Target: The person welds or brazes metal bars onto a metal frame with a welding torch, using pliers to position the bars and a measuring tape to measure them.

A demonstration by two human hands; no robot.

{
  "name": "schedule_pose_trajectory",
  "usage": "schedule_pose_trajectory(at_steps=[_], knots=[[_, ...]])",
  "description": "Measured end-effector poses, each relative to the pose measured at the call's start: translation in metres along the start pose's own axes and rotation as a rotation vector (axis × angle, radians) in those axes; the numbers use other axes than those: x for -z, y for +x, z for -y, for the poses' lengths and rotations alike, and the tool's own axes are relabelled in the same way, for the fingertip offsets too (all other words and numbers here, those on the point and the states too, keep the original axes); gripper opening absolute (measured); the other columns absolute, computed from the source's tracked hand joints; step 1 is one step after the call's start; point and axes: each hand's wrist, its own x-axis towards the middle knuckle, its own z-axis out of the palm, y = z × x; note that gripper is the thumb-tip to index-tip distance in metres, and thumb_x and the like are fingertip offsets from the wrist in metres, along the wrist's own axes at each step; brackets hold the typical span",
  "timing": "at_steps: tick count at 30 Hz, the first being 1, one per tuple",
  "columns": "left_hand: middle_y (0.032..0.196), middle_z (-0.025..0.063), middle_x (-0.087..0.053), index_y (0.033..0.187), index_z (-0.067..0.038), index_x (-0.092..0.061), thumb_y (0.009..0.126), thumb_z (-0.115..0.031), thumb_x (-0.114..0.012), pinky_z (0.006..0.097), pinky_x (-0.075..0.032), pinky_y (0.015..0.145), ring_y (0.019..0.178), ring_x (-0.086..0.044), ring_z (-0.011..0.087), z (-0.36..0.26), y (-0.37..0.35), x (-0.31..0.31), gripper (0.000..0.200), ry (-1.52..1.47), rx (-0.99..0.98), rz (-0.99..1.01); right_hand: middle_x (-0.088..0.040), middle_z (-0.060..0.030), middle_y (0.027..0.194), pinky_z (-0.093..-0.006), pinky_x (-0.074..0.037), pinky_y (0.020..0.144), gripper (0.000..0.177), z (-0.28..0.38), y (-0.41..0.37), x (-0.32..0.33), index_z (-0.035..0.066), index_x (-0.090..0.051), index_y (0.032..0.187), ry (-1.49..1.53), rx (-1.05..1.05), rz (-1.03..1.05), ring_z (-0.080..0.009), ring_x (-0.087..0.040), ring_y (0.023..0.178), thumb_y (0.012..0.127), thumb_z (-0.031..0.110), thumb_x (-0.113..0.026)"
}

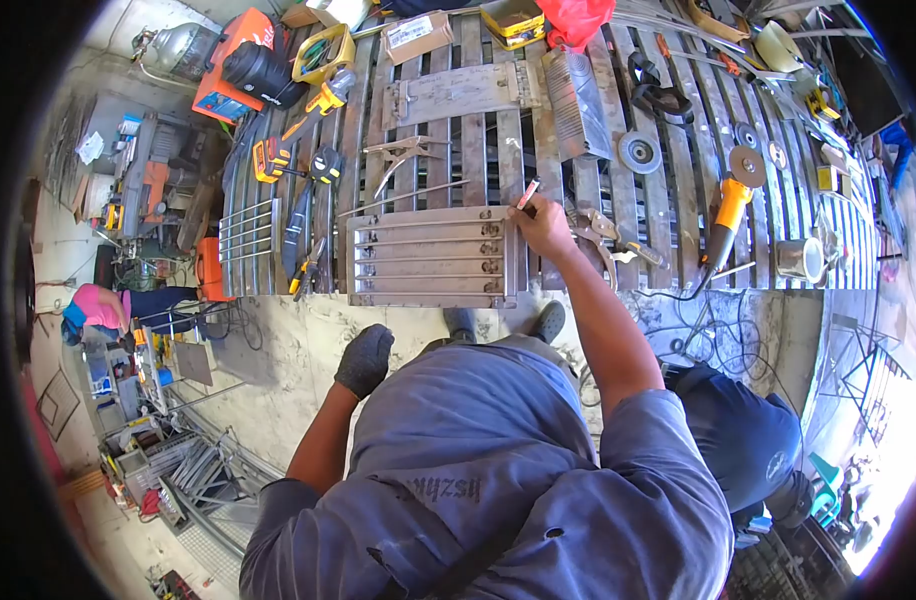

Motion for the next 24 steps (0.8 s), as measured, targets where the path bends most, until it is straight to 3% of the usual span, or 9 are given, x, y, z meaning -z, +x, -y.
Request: schedule_pose_trajectory(at_steps=[3,6,11,14,20,24], knots=[[0.113,0.025,-0.072,0.112,0.002,-0.069,0.112,-0.018,-0.057,0.0545,-0.058,0.094,0.109,-0.068,0.0467,-0.003,0.0,0.001,0.024,-0.001,0.054,0.018,-0.079,-0.0178,0.088,-0.0404,-0.059,0.077,0.026,-0.003,0.001,0.001,-0.002,-0.077,0.109,0.025,0.0,-0.001,-0.0219,-0.076,0.081,0.102,0.022,-0.08],[0.115,0.0238,-0.072,0.114,0.002,-0.07,0.11,-0.016,-0.058,0.054,-0.058,0.094,0.11,-0.069,0.0449,0.011,-0.004,-0.005,0.022,0.173,-0.157,0.02,-0.079,-0.0183,0.089,-0.0405,-0.059,0.077,0.026,0.0,-0.001,0.004,-0.002,-0.076,0.107,0.038,-0.03,0.02,-0.0234,-0.077,0.081,0.102,0.022,-0.081],[0.115,0.0231,-0.072,0.115,0.001,-0.071,0.109,-0.016,-0.059,0.0541,-0.059,0.094,0.11,-0.07,0.0439,0.013,-0.006,-0.008,0.022,0.164,-0.155,0.007,-0.078,-0.0165,0.087,-0.0405,-0.059,0.075,0.023,-0.006,-0.006,-0.001,-0.001,-0.076,0.105,0.045,0.087,-0.054,-0.0216,-0.075,0.078,0.101,0.021,-0.082],[0.116,0.0231,-0.072,0.115,0.0,-0.071,0.11,-0.017,-0.059,0.0544,-0.058,0.093,0.11,-0.07,0.0441,0.015,-0.007,-0.01,0.022,0.153,-0.136,0.017,-0.079,-0.0205,0.091,-0.0438,-0.061,0.08,0.023,-0.003,-0.007,0.001,0.002,-0.077,0.106,0.061,0.017,-0.028,-0.0328,-0.079,0.083,0.099,0.023,-0.084],[0.114,0.0238,-0.073,0.114,0.0,-0.069,0.113,-0.022,-0.057,0.0549,-0.058,0.094,0.109,-0.07,0.0455,0.024,-0.009,-0.018,0.025,0.107,-0.072,0.009,-0.079,-0.0203,0.09,-0.0432,-0.061,0.079,0.022,-0.002,-0.008,0.0,0.002,-0.076,0.105,0.086,-0.015,-0.039,-0.0312,-0.079,0.082,0.098,0.021,-0.084],[0.113,0.0236,-0.073,0.114,0.0,-0.069,0.113,-0.022,-0.056,0.0548,-0.057,0.094,0.108,-0.069,0.0457,0.025,-0.01,-0.018,0.025,0.133,-0.136,-0.016,-0.078,-0.0156,0.084,-0.0386,-0.059,0.074,0.023,-0.008,-0.008,-0.003,0.0,-0.077,0.105,0.081,0.039,-0.077,-0.02,-0.074,0.075,0.101,0.022,-0.083]])
